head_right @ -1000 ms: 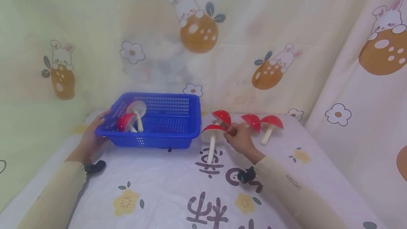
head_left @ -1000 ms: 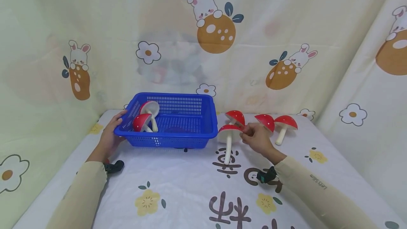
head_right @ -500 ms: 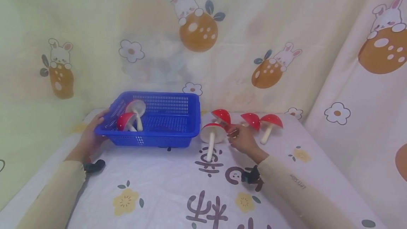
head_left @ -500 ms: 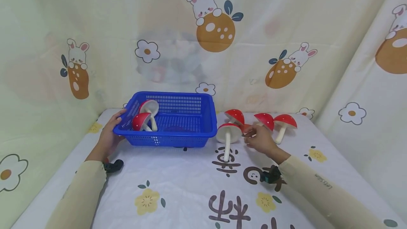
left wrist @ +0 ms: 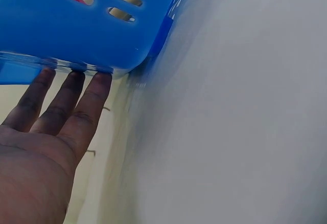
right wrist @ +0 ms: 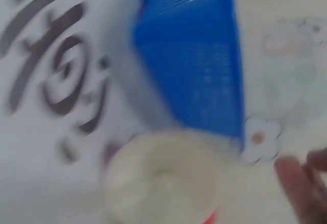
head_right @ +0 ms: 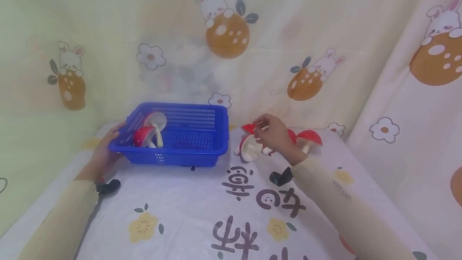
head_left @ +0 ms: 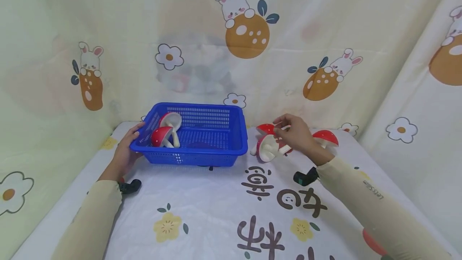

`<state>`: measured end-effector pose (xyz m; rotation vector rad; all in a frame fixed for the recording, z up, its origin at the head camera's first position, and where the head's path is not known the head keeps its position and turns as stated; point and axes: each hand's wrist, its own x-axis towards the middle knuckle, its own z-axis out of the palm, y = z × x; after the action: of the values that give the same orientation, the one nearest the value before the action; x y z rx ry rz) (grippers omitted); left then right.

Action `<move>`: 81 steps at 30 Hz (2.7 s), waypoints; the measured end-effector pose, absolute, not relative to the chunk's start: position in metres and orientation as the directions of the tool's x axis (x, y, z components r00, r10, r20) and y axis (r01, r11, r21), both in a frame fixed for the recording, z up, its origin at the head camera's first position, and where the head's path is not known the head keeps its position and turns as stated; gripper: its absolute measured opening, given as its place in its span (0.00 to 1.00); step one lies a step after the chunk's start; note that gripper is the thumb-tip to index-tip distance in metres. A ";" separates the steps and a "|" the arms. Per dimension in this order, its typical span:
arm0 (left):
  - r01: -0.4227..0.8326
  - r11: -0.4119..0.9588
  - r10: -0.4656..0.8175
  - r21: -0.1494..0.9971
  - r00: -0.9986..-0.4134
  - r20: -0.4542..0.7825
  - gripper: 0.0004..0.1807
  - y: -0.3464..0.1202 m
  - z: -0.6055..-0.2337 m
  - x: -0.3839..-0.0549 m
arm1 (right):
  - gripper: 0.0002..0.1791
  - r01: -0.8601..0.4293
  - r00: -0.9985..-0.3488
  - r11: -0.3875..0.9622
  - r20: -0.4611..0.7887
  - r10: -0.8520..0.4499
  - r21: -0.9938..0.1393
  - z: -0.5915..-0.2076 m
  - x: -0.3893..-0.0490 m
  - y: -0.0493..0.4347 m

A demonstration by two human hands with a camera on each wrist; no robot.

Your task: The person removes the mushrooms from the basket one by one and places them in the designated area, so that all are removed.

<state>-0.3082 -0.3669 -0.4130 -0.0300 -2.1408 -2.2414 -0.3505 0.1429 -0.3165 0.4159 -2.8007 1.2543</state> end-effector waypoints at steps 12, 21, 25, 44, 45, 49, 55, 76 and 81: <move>0.046 -0.077 -0.016 0.996 -0.999 0.045 0.29 -0.374 -0.413 -0.304 | 0.12 -0.649 -0.707 0.401 0.319 -0.631 -0.647 -0.281 -0.382 -0.003; 0.063 -0.081 -0.014 0.995 -0.998 0.062 0.27 -0.366 -0.416 -0.319 | 0.11 -0.795 -0.575 0.421 0.322 -0.752 -0.436 -0.279 -0.413 -0.088; 0.056 -0.077 -0.009 0.995 -0.998 0.056 0.27 -0.360 -0.419 -0.319 | 0.12 -0.799 -0.567 0.464 0.221 -0.794 -0.382 -0.295 -0.417 -0.110; 0.062 -0.073 -0.051 0.995 -0.997 0.059 0.25 -0.371 -0.422 -0.321 | 0.14 -0.891 -0.442 0.441 0.015 -0.897 0.106 -0.311 -0.412 -0.180; 0.064 -0.070 -0.053 0.995 -0.997 0.060 0.25 -0.372 -0.422 -0.321 | 0.15 -0.892 -0.435 0.432 0.008 -0.900 0.130 -0.311 -0.411 -0.182; 0.064 -0.062 -0.058 0.996 -0.996 0.061 0.25 -0.375 -0.421 -0.322 | 0.16 -0.899 -0.400 0.389 -0.013 -0.916 0.203 -0.313 -0.410 -0.189; 0.068 -0.054 -0.054 0.996 -0.996 0.065 0.26 -0.376 -0.418 -0.323 | 0.11 -0.910 -0.363 0.351 -0.011 -0.932 0.222 -0.311 -0.408 -0.192; 0.088 -0.086 -0.036 0.992 -0.996 0.085 0.26 -0.377 -0.420 -0.324 | 0.10 -0.836 -0.467 0.520 0.271 -0.842 0.176 -0.314 -0.420 -0.159; 0.093 -0.087 -0.029 0.992 -0.995 0.091 0.25 -0.377 -0.420 -0.323 | 0.08 -0.847 -0.470 0.523 0.327 -0.820 0.093 -0.311 -0.424 -0.148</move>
<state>-0.3231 -0.3769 -0.4203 -0.0732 -2.0640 -2.2562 -0.4237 -0.1483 -0.3107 1.3846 -2.4362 0.1171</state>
